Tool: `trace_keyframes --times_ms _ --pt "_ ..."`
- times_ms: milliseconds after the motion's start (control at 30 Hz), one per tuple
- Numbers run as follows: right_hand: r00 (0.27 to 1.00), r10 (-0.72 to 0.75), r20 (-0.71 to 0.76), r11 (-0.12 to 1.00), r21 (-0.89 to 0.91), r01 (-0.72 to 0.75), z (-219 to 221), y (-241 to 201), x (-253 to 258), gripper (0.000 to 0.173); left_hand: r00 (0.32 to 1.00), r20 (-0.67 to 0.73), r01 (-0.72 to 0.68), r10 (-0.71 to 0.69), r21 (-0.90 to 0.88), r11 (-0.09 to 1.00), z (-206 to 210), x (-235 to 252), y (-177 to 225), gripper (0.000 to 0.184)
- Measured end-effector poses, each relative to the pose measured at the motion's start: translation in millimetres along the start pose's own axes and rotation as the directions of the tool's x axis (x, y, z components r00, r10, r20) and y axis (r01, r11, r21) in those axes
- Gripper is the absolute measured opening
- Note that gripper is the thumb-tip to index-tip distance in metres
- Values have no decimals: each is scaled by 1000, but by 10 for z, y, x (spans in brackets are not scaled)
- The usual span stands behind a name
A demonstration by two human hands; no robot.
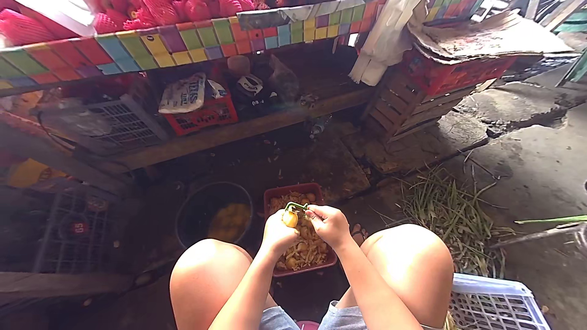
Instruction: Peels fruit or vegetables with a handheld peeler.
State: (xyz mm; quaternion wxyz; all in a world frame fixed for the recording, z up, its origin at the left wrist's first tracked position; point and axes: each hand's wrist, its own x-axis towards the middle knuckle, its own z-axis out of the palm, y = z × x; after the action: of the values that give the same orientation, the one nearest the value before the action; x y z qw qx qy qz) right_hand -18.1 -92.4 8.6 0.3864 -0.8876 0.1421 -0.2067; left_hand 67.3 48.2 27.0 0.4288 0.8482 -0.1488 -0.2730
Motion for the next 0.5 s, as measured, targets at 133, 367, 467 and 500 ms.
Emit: trace_keyframes --times_ms 133,367,467,500 --pt "992 125 26 986 -117 -122 -18 10 49 30 982 172 -104 82 120 987 97 -100 76 48" --pt "976 -192 -99 978 62 199 26 12 -85 23 998 -16 -66 66 25 998 2 -22 74 43" --pt "995 -85 -51 994 -76 81 9 104 -39 25 994 48 -98 98 5 995 4 -65 46 46" --pt "1000 -17 -23 993 -118 14 -4 151 -5 27 993 67 -101 102 -15 995 1 -94 60 45"
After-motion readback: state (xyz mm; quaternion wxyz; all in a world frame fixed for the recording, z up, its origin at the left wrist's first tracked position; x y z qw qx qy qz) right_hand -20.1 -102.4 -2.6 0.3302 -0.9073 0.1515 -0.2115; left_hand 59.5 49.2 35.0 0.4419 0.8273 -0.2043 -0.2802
